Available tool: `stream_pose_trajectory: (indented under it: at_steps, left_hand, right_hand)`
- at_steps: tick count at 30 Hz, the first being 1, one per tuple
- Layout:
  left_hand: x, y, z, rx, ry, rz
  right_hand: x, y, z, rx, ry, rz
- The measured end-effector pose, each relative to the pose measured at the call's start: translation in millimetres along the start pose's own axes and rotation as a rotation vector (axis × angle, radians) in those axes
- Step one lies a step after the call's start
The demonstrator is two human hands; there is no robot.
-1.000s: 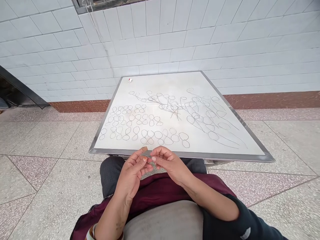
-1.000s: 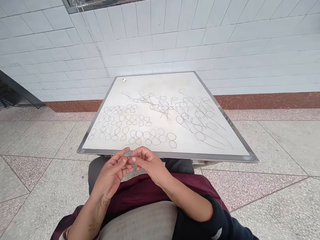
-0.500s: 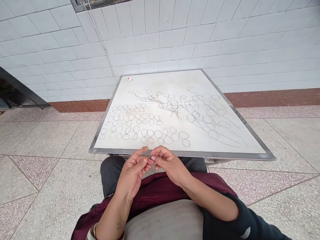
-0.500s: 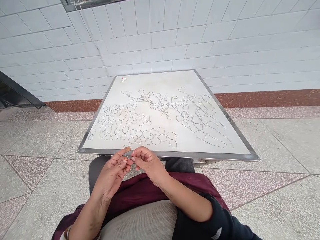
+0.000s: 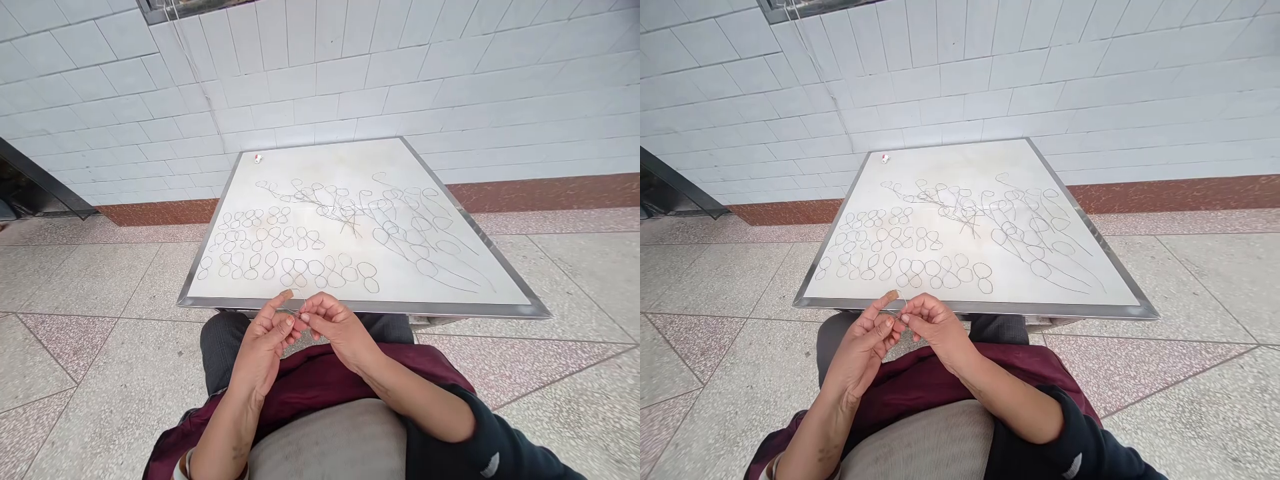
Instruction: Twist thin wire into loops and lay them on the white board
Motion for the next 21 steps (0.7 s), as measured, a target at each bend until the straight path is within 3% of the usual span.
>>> stream_pose_trajectory:
  at_steps: [13, 21]
  left_hand:
    - [7.8, 0.6, 2.1, -0.079, 0.049, 0.289]
    - [7.6, -0.7, 1.6, -0.063, 0.080, 0.308]
  right_hand:
    - [1.5, -0.2, -3.5, 0.076, -0.020, -0.056]
    - [-1.8, 3.3, -3.4, 0.040, 0.008, -0.063]
Point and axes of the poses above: each hand's wrist, its own z-axis towards the middle knuckle, its own y-axis out of the palm, x = y × z, the point moved 7 cm from there along z, towards the middle knuckle, and after that the axes turned 13 degrees about y, right-handed, at the moved point
